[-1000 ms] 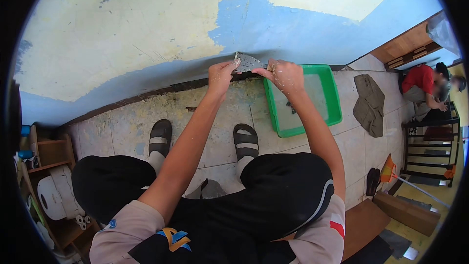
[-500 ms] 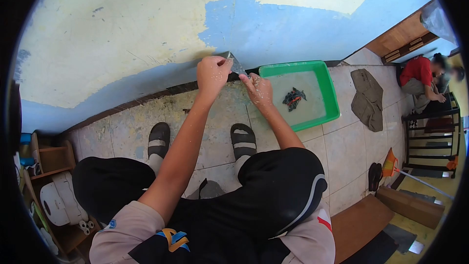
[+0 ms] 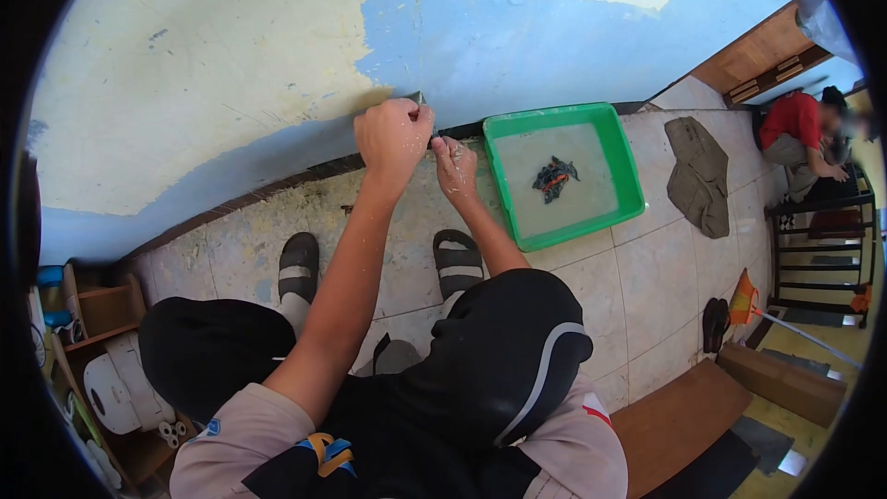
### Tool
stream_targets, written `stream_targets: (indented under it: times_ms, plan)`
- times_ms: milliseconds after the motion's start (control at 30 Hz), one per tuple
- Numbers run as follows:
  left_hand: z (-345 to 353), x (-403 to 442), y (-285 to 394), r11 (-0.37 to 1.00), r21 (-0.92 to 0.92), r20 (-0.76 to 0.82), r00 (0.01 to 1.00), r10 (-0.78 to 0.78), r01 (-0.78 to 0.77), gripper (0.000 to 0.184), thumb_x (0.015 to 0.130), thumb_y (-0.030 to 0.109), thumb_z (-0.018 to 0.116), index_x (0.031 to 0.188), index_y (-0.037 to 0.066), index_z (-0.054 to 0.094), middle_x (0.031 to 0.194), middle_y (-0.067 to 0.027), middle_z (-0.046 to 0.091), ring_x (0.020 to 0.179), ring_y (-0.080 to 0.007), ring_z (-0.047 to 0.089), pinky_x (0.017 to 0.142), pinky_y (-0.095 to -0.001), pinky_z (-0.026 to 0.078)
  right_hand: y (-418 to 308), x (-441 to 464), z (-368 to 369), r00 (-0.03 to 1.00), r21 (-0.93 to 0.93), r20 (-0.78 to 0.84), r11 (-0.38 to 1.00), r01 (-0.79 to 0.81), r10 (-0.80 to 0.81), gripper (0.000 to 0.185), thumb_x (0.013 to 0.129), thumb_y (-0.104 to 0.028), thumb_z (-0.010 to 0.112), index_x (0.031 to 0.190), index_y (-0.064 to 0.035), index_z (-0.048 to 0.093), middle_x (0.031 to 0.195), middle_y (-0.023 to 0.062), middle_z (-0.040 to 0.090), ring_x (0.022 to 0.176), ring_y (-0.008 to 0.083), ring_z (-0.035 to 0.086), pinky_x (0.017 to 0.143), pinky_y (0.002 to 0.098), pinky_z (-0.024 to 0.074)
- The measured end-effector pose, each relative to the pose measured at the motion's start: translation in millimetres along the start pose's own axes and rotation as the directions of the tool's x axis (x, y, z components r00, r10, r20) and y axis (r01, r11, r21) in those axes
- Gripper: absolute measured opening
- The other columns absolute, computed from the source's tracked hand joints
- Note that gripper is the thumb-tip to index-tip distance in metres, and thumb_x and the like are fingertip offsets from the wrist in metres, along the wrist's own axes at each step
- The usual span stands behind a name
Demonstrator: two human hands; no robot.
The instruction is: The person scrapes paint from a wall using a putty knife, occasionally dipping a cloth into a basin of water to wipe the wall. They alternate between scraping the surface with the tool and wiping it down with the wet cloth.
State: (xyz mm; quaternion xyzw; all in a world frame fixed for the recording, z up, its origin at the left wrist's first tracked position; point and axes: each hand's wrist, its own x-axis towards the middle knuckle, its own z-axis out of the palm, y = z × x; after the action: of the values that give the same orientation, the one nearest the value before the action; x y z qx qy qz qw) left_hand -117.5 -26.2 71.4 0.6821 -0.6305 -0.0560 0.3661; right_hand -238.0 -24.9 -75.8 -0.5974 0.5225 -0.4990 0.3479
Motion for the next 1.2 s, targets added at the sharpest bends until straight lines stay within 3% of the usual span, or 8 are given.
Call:
stream_targets:
  times_ms: [667,867,933,1033,1067,1133,1167,1200]
  plan:
    - [11.2,0.6,-10.6,0.999,0.028,-0.002,1.000,0.015,-0.015,0.026,0.078,0.026,0.066,0.063,0.004,0.069,0.056,-0.0159,0.060,0.054,-0.0362,0.060,0.057,-0.0431,0.047,14.9,-9.7,21.5,0.997,0.132,0.039,0.989,-0.066,0.061,0.057,0.102,-0.048,0.048,0.071,-0.0007,0.053,0.059,0.0030,0.045,0.058,0.0129,0.041,0.053,0.0333,0.0358]
    - [2.3,-7.5,-6.0,1.000,0.011,0.014,1.000,0.012,-0.012,0.034,0.082,0.036,0.069,0.066,0.005,0.072,0.054,-0.0125,0.060,0.053,-0.0339,0.060,0.058,-0.0406,0.048,17.8,-13.2,20.3,0.992,0.273,0.028,0.954,-0.126,0.123,0.056,0.103,-0.048,0.049,0.070,-0.0034,0.052,0.060,-0.0016,0.045,0.058,0.0087,0.039,0.052,0.0296,0.0330]
    - [-10.3,-19.3,2.7,0.980,-0.160,0.092,0.990,-0.104,0.118,0.039,0.084,0.042,0.071,0.087,0.004,0.077,0.069,-0.0115,0.069,0.063,-0.0290,0.064,0.079,-0.0409,0.045,17.0,-19.5,12.7,0.990,0.324,0.011,0.936,-0.134,0.138,0.056,0.103,-0.049,0.048,0.069,-0.0045,0.052,0.060,-0.0018,0.046,0.058,0.0077,0.039,0.051,0.0284,0.0323]
    - [5.0,-49.1,-19.1,0.894,-0.443,-0.014,0.996,-0.084,0.069,0.049,0.085,0.042,0.074,0.110,0.000,0.071,0.077,-0.0110,0.069,0.067,-0.0264,0.065,0.086,-0.0413,0.047,-13.7,-32.6,-2.9,0.965,0.368,0.123,0.892,-0.261,0.232,0.061,0.102,-0.058,0.041,0.070,-0.0069,0.049,0.058,-0.0017,0.043,0.055,0.0085,0.042,0.049,0.0270,0.0322]
    - [15.3,-61.3,-31.4,0.892,-0.446,-0.006,0.997,-0.082,0.071,0.049,0.085,0.042,0.074,0.110,0.000,0.071,0.077,-0.0110,0.069,0.067,-0.0264,0.065,0.086,-0.0413,0.047,-18.9,-36.1,-7.5,0.902,0.397,0.310,0.821,-0.411,0.301,0.065,0.100,-0.065,0.033,0.073,-0.0082,0.048,0.059,-0.0013,0.044,0.054,0.0099,0.043,0.049,0.0265,0.0321]
    - [49.4,-91.3,-67.9,0.818,-0.550,0.114,0.986,-0.125,0.167,0.056,0.085,0.036,0.076,0.125,0.000,0.062,0.076,-0.0098,0.066,0.069,-0.0254,0.065,0.084,-0.0418,0.051,-31.6,-46.2,-12.1,0.800,0.393,0.486,0.729,-0.560,0.352,0.069,0.099,-0.071,0.025,0.076,-0.0095,0.047,0.060,-0.0010,0.045,0.053,0.0112,0.044,0.048,0.0261,0.0321]
    - [76.3,-108.6,-100.9,0.660,-0.619,0.424,0.888,-0.176,0.426,0.053,0.091,0.037,0.070,0.128,0.001,0.058,0.069,-0.0051,0.061,0.068,-0.0219,0.064,0.077,-0.0376,0.053,-39.8,-51.4,-11.1,0.725,0.368,0.577,0.673,-0.642,0.376,0.072,0.096,-0.075,0.019,0.078,-0.0103,0.046,0.062,-0.0003,0.045,0.051,0.0121,0.043,0.047,0.0265,0.0317]
    - [61.9,-109.3,-98.6,0.657,-0.620,0.429,0.886,-0.175,0.430,0.053,0.091,0.037,0.070,0.128,0.001,0.058,0.069,-0.0051,0.061,0.068,-0.0219,0.064,0.077,-0.0376,0.053,-43.4,-55.6,-11.4,0.642,0.333,0.661,0.614,-0.715,0.389,0.075,0.094,-0.078,0.013,0.081,-0.0111,0.044,0.065,0.0004,0.045,0.050,0.0130,0.042,0.047,0.0270,0.0314]
